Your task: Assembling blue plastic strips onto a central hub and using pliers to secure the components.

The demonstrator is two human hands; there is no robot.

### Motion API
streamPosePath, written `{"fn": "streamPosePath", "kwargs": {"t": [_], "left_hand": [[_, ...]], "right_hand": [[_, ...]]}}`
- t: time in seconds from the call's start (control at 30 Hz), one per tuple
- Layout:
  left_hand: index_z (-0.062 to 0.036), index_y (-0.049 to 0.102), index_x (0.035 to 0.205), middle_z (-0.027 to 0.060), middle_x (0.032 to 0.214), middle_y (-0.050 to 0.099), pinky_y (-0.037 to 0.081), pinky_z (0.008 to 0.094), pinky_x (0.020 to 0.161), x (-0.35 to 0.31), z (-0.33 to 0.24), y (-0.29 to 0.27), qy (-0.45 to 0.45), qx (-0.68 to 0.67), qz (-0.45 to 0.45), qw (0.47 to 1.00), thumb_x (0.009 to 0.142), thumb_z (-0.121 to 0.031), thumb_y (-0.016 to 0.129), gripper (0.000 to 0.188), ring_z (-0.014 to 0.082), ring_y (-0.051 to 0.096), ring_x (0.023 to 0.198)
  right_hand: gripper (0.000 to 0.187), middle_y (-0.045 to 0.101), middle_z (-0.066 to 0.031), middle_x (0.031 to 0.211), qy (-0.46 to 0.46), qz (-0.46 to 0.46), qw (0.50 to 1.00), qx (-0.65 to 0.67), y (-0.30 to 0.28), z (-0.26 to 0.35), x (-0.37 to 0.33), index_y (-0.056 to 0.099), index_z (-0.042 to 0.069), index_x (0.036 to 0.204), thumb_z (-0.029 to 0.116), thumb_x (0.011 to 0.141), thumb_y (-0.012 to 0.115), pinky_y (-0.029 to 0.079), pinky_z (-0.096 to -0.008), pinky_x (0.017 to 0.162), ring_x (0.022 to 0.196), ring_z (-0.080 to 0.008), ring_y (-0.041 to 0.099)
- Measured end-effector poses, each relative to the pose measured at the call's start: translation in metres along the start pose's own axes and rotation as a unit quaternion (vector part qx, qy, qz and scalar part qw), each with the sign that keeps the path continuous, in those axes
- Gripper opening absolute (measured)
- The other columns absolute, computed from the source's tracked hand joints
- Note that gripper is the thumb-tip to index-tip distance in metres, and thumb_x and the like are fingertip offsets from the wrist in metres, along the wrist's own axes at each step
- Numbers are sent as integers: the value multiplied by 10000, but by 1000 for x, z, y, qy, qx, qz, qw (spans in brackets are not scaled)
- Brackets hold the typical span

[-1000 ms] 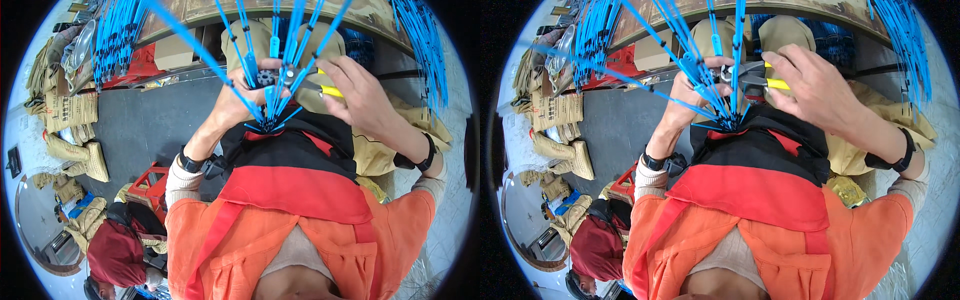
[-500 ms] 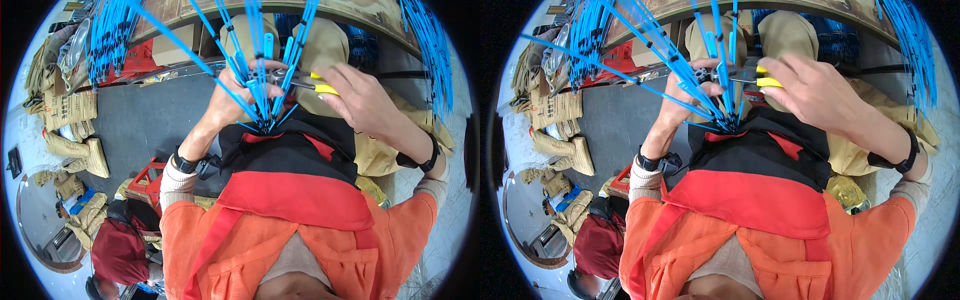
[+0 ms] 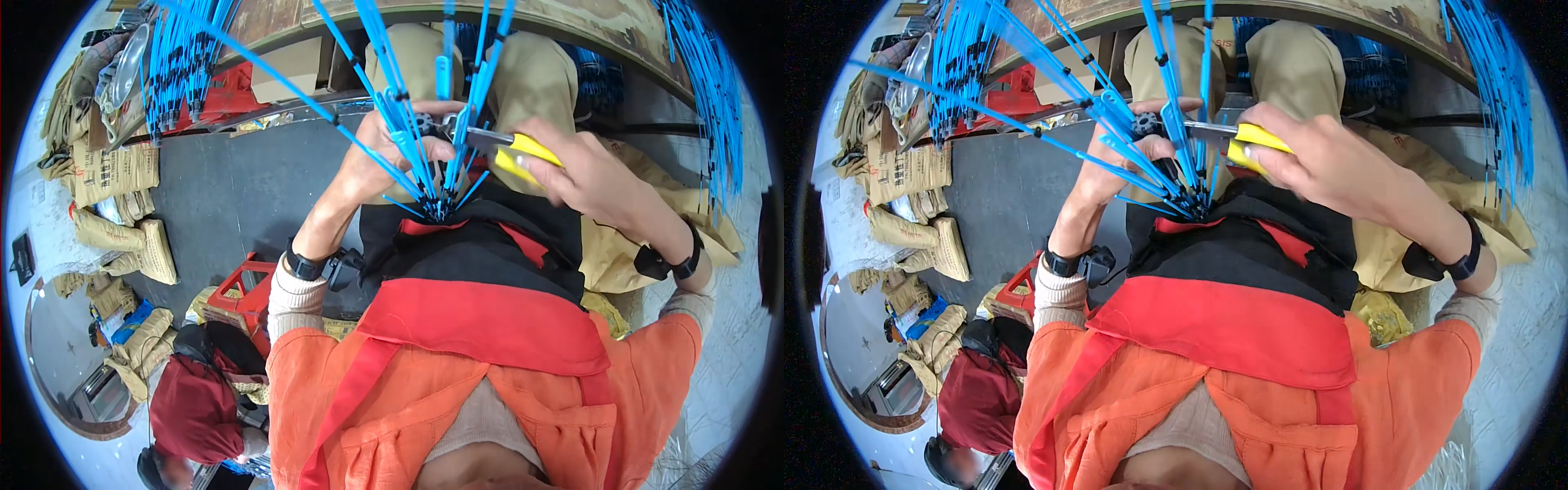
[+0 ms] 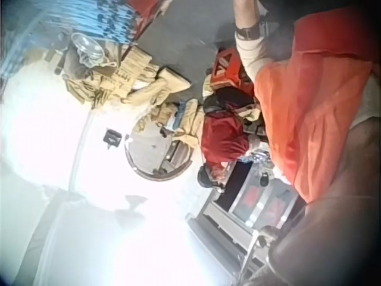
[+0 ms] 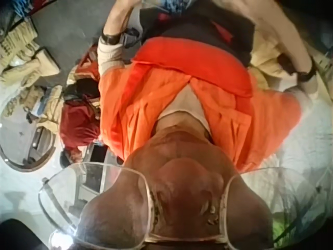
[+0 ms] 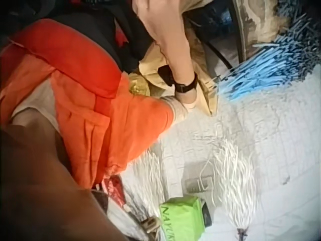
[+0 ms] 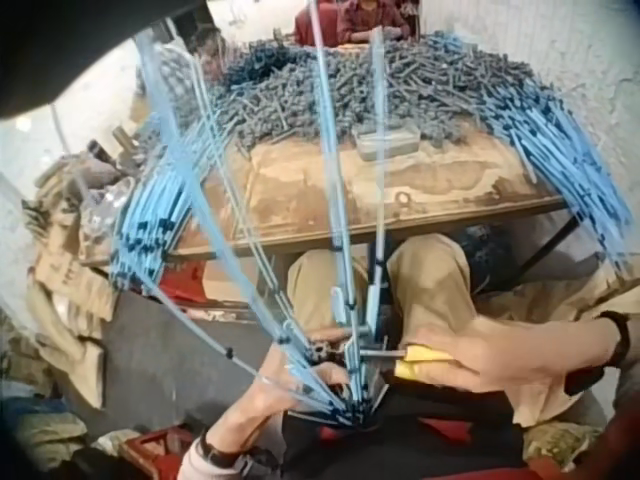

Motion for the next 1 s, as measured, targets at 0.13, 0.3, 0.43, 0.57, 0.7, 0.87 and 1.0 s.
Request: {"fn": "streamPosePath", "kwargs": {"t": [0.13, 0.3, 0.43, 0.57, 0.7, 0.87, 1.0], "left_hand": [[-13, 686, 1206, 8, 836, 664, 502, 216, 674, 0, 1, 2, -7, -35, 89, 995, 749, -151, 808, 493, 88, 611, 723], [-6, 671, 1222, 53, 921, 703, 543, 248, 730, -4, 4, 0, 0, 1, 23, 1000, 774, -148, 809, 490, 110, 664, 807], [8, 663, 1217, 63, 900, 707, 548, 246, 702, -9, 17, -10, 43, 44, 5, 998, 790, -151, 803, 476, 127, 675, 788], [-5, 698, 1140, 69, 962, 695, 530, 273, 733, -7, 14, -6, 33, 22, 43, 998, 769, -160, 831, 424, 138, 659, 821], [-6, 657, 994, 48, 894, 657, 520, 274, 690, -10, 10, -5, 35, 38, 25, 998, 776, -145, 830, 311, 114, 645, 810], [-2, 577, 861, 42, 822, 621, 502, 267, 625, -12, 9, -4, 26, 30, 66, 997, 805, -105, 810, 260, 107, 634, 742], [-10, 568, 823, 29, 810, 608, 471, 260, 621, -14, 12, -6, 60, 9, 80, 995, 785, -141, 838, 303, 105, 608, 725]], "right_hand": [[432, 603, -62, 669, 372, 352, 481, 711, 48, 0, -37, 478, 14, 1170, 248, 882, 698, 438, -283, 449, 472, -148, 575], [369, 581, -149, 690, 123, 12, 989, 85, 7, 1, -5, 548, 12, 1083, 311, 906, 673, 477, -381, 591, 651, -278, 625], [326, 585, -70, 642, 429, 330, 775, 328, 15, 8, 7, 612, 17, 944, 339, 989, 584, 469, -310, 522, 557, -157, 590], [314, 592, -44, 651, 382, 201, 809, 399, 83, 0, -33, 615, 26, 938, 330, 1002, 569, 457, -271, 501, 522, -110, 564], [325, 629, -50, 697, 384, 170, 805, 420, 70, 1, -25, 610, 7, 936, 322, 1005, 566, 479, -281, 536, 559, -128, 608], [439, 675, -71, 773, 322, 233, 819, 413, 44, 5, -13, 603, -26, 944, 399, 1020, 529, 511, -305, 619, 642, -153, 664], [466, 662, -79, 758, 381, 292, 740, 471, 27, 14, -2, 594, -21, 932, 428, 1025, 510, 513, -302, 645, 643, -158, 665]]}}
Point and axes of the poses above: each hand's wrist, its own x-axis towards the middle knuckle, its own y-axis out of the palm, z = x × y, the point moved 4 cm from there along x, towards the middle knuckle
